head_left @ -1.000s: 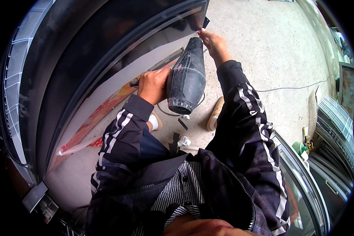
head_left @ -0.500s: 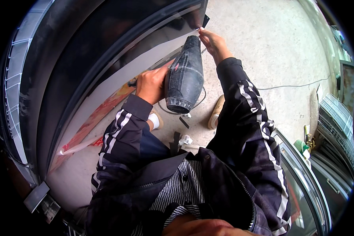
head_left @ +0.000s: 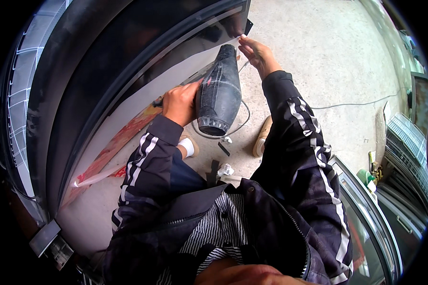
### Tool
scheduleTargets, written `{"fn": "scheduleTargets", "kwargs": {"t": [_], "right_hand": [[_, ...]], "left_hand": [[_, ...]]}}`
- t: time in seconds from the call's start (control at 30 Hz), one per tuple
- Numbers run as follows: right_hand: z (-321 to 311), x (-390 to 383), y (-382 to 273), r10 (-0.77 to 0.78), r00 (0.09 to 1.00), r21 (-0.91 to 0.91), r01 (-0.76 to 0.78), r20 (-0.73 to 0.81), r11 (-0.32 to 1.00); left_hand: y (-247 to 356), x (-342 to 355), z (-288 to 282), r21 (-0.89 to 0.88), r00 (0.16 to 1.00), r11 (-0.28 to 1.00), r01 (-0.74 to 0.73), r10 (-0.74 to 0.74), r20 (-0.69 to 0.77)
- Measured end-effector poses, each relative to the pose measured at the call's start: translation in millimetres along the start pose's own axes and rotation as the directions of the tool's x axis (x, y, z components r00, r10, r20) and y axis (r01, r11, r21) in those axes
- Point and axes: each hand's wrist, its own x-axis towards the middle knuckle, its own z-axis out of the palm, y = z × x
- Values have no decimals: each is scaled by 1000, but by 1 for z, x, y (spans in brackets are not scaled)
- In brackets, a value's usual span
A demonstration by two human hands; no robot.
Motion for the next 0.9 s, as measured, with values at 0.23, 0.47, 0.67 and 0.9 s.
{"fn": "scheduleTargets", "kwargs": {"t": [0.23,0.47,0.67,0.9], "right_hand": [[5,-5,-2,35,999,-74,-36,-12,997],[4,-4,1,71,997,-79,-71,1,994],[5,4,9,57,998,-42,-56,24,998],[8,-4,6,40,999,-94,-38,17,995]], "left_hand": [[1,-1,-5,22,999,1000,6,-7,52],[-2,-2,-3,30,999,1000,-1,0,49],[-1,-3,-5,47,999,999,-12,10,44],[-2,-4,-4,35,999,999,-17,16,36]]}}
